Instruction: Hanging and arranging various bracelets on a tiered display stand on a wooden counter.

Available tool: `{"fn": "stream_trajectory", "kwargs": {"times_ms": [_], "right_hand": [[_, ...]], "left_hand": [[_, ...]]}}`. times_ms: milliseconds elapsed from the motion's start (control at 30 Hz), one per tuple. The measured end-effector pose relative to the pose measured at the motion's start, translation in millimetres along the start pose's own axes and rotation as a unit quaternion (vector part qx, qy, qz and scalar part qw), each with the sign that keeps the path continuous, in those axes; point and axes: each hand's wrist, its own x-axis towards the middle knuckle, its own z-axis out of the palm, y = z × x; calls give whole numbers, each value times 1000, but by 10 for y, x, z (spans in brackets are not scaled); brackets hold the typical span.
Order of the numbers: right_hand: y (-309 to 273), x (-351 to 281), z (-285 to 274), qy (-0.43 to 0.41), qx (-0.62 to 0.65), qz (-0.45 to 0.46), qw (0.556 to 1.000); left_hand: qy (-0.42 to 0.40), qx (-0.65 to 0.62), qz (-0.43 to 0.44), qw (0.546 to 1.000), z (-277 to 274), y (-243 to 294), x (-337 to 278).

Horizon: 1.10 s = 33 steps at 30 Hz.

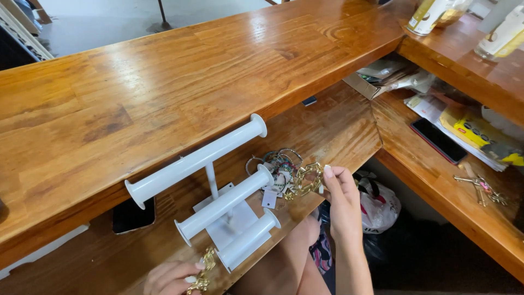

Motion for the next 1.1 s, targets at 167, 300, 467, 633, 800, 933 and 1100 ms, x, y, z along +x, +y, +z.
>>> {"fn": "stream_trajectory", "kwargs": {"times_ms": [167,300,467,633,800,933,1100], "right_hand": [[401,433,-175,11,16,38,999],[834,672,-259,13,1,71,997],[694,558,-278,-30,-46,57,997],[332,231,-263,-23,-109,-132,985],[-123,-163,-194,-275,31,-170,946],[-167,-71,-113,-230,9,-130,964],[-85,391,-303,-165,17,-98,981]], "left_hand": [[-149,-84,20,985,-24,-553,-360],[-148,-82,58,984,39,-143,125],[0,69,31,997,109,994,1494],[-77,-5,107,991,279,1188,1984],[-120,-21,66,990,512,1303,2261],[-81,24,66,994,498,1319,2366],[28,56,75,995,138,1153,2067]]}}
